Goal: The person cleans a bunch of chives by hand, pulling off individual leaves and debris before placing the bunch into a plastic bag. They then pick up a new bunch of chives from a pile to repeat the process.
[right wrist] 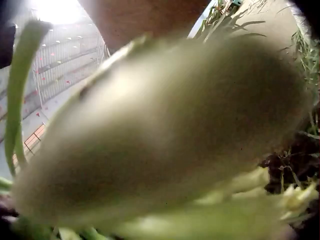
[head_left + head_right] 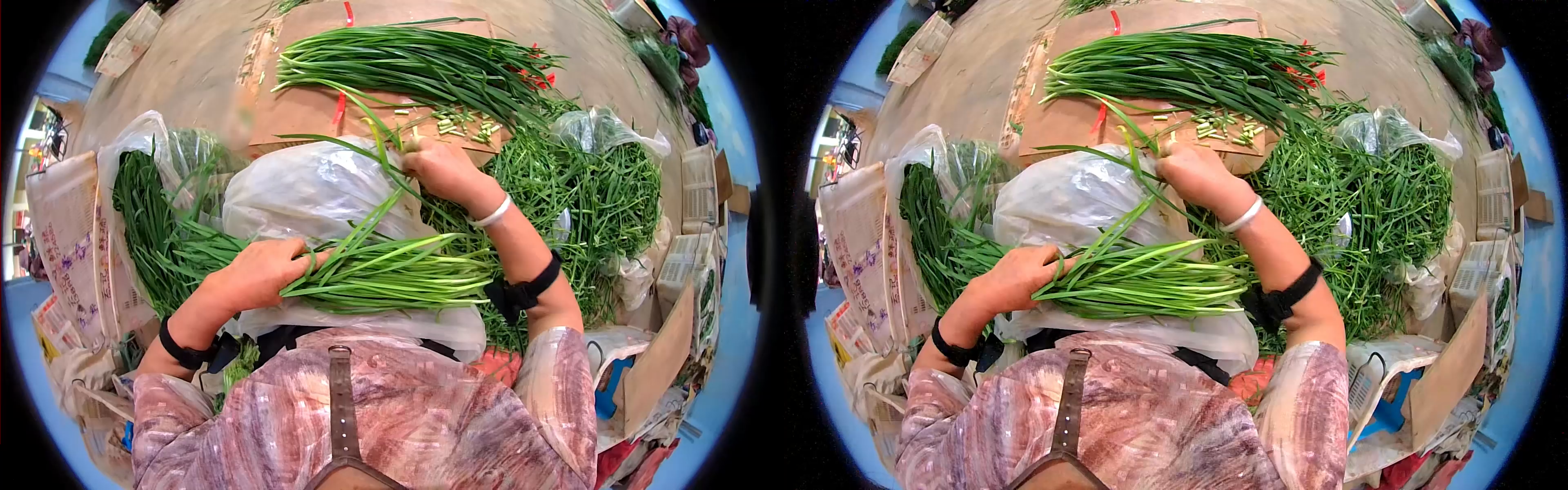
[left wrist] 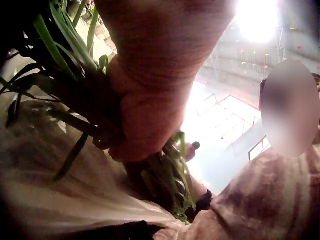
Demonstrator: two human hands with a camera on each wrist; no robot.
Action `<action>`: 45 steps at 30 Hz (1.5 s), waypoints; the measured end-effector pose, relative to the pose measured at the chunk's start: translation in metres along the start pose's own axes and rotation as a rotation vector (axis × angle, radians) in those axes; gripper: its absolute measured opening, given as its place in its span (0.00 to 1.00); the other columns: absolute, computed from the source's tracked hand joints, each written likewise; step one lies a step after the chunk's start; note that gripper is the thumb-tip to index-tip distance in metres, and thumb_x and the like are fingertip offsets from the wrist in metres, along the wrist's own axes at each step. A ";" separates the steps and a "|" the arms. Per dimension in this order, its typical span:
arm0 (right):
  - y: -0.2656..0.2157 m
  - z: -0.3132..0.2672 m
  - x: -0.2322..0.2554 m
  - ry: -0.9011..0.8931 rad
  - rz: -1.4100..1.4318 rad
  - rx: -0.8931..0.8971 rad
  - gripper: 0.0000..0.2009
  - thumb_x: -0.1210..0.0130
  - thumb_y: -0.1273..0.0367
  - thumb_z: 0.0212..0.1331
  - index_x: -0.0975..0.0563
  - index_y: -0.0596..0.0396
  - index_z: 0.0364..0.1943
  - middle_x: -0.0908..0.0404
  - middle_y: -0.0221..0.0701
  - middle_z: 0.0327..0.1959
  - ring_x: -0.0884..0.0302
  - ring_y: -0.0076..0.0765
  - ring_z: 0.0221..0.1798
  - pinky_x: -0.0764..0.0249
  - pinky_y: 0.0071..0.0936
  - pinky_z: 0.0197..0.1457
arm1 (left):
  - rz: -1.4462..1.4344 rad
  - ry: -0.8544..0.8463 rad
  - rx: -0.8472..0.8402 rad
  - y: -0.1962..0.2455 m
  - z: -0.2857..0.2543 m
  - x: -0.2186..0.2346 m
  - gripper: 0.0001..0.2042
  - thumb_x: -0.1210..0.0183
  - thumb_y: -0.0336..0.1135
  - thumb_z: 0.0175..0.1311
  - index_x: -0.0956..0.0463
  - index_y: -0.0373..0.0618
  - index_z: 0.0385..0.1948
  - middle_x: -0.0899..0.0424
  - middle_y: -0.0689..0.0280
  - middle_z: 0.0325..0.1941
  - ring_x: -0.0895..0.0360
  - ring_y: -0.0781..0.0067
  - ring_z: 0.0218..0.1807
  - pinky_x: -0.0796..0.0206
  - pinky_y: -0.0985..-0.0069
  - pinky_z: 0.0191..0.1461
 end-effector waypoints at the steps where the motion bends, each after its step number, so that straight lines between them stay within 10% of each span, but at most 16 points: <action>1: 0.006 -0.006 0.001 -0.001 0.021 -0.013 0.06 0.46 0.75 0.46 0.23 0.53 0.31 0.23 0.37 0.37 0.25 0.48 0.36 0.28 0.38 0.39 | -0.007 0.001 0.006 0.001 -0.001 0.001 0.45 0.35 0.23 0.29 0.41 0.56 0.61 0.30 0.59 0.33 0.27 0.54 0.35 0.35 0.63 0.36; 6: 0.042 -0.085 0.053 0.199 0.082 -0.191 0.03 0.45 0.76 0.48 0.24 0.58 0.28 0.23 0.39 0.28 0.24 0.48 0.31 0.28 0.38 0.35 | -0.170 0.063 0.068 -0.004 -0.001 0.003 0.48 0.36 0.22 0.32 0.49 0.49 0.65 0.28 0.57 0.35 0.27 0.50 0.37 0.33 0.62 0.40; 10: 0.120 -0.185 0.028 -0.413 -0.324 -0.940 0.11 0.44 0.64 0.51 0.22 0.58 0.30 0.19 0.42 0.33 0.21 0.47 0.37 0.26 0.40 0.39 | -0.117 -0.066 0.095 -0.005 0.001 -0.005 0.49 0.35 0.22 0.31 0.51 0.49 0.65 0.27 0.56 0.37 0.27 0.49 0.39 0.33 0.62 0.41; 15: 0.014 -0.102 0.028 0.005 0.541 -0.478 0.14 0.42 0.65 0.51 0.21 0.61 0.37 0.19 0.41 0.31 0.21 0.39 0.35 0.26 0.30 0.40 | -0.033 -0.088 0.094 -0.001 0.003 -0.002 0.50 0.35 0.22 0.29 0.50 0.50 0.65 0.28 0.56 0.35 0.27 0.50 0.38 0.33 0.62 0.40; 18: -0.007 -0.091 -0.001 0.015 0.486 -0.393 0.09 0.45 0.70 0.53 0.22 0.63 0.33 0.19 0.38 0.26 0.23 0.32 0.27 0.27 0.29 0.34 | -0.028 -0.062 0.070 -0.001 -0.001 -0.005 0.51 0.35 0.21 0.26 0.49 0.52 0.65 0.29 0.58 0.35 0.27 0.51 0.36 0.33 0.63 0.38; 23: 0.057 -0.166 0.025 0.425 0.512 -0.851 0.08 0.45 0.68 0.52 0.22 0.61 0.30 0.21 0.40 0.21 0.22 0.43 0.27 0.27 0.36 0.32 | -0.017 -0.061 0.050 0.003 -0.006 -0.008 0.50 0.35 0.22 0.26 0.46 0.53 0.64 0.31 0.59 0.33 0.28 0.53 0.34 0.34 0.63 0.35; 28: 0.092 -0.197 0.041 -0.132 -0.343 -1.022 0.15 0.42 0.63 0.52 0.24 0.58 0.41 0.23 0.40 0.42 0.22 0.46 0.39 0.27 0.40 0.39 | -0.012 -0.083 0.069 0.002 -0.003 -0.006 0.47 0.37 0.22 0.31 0.46 0.54 0.64 0.32 0.59 0.33 0.28 0.54 0.35 0.35 0.63 0.36; 34: 0.023 -0.031 -0.002 0.158 0.348 -0.288 0.21 0.42 0.63 0.51 0.26 0.60 0.48 0.21 0.47 0.40 0.22 0.47 0.42 0.28 0.37 0.45 | 0.021 -0.077 0.069 0.006 -0.003 -0.005 0.45 0.39 0.23 0.36 0.46 0.59 0.65 0.31 0.59 0.33 0.27 0.55 0.35 0.34 0.63 0.37; 37: 0.011 -0.017 -0.026 -0.004 0.241 -0.229 0.13 0.42 0.66 0.50 0.21 0.60 0.36 0.20 0.43 0.28 0.21 0.44 0.33 0.28 0.36 0.39 | -0.035 -0.089 0.108 0.000 -0.007 -0.011 0.42 0.42 0.23 0.40 0.47 0.55 0.65 0.30 0.57 0.35 0.27 0.52 0.38 0.34 0.63 0.40; 41: 0.063 -0.069 0.011 0.369 0.468 -0.559 0.07 0.47 0.72 0.55 0.20 0.62 0.32 0.20 0.33 0.22 0.24 0.22 0.24 0.28 0.21 0.26 | -0.390 0.134 0.050 -0.003 -0.012 -0.016 0.38 0.48 0.22 0.47 0.50 0.48 0.65 0.30 0.50 0.51 0.30 0.43 0.49 0.34 0.64 0.50; 45: 0.114 -0.156 0.030 0.716 1.165 -0.923 0.18 0.47 0.67 0.59 0.27 0.65 0.49 0.20 0.42 0.35 0.20 0.33 0.33 0.23 0.22 0.37 | -0.882 0.207 0.138 -0.020 -0.023 -0.037 0.37 0.43 0.26 0.49 0.50 0.42 0.65 0.28 0.56 0.54 0.28 0.62 0.52 0.37 0.72 0.54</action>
Point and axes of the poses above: each hand's wrist, its own z-axis towards the middle knuckle, its own x-axis out of the back of the hand, y = z × x, the point moved 10 cm from there along z, towards the middle knuckle
